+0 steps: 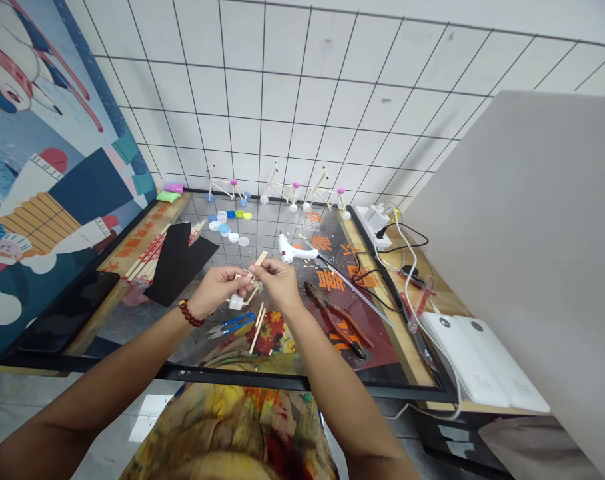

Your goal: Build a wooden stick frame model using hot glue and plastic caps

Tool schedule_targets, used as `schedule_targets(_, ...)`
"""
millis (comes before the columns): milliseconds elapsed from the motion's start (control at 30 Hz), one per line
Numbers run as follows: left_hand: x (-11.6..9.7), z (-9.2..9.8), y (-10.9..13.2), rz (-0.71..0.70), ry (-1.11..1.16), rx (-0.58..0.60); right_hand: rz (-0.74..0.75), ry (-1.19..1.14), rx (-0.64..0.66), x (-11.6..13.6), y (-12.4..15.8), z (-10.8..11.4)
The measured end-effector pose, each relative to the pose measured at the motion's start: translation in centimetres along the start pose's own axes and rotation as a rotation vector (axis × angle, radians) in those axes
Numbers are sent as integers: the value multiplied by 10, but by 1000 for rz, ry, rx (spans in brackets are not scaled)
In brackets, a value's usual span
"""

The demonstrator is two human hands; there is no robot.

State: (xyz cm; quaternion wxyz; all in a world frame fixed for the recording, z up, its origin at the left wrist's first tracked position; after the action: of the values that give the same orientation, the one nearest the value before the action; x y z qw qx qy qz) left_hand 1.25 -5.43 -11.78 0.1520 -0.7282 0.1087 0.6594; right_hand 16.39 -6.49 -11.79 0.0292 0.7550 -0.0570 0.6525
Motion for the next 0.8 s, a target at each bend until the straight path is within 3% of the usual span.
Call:
schedule_targets(200, 1, -3, 0, 7, 10, -45, 59, 36, 4, 1, 3, -3)
schedule_targets(433, -1, -3, 2, -12, 26, -6, 88, 99, -6, -2, 3, -1)
schedule_targets(633, -7, 1, -1, -233, -159, -11, 65, 26, -9, 2, 3, -3)
schedule_targets(800, -2, 6, -3, -62, 14, -74, 113, -42, -10, 4, 3, -1)
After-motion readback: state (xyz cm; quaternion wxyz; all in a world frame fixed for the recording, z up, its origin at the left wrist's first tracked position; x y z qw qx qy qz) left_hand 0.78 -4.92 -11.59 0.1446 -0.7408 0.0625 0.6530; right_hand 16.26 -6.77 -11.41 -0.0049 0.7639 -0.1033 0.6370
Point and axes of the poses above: each hand's wrist, its own y-axis away from the middle knuckle, its own z-axis out of the back of the hand, x = y × z, the point moved 1 cm from there along -y, towards the middle knuckle, and after that the axes turned 9 degrees about -z, right-handed, at the moved point
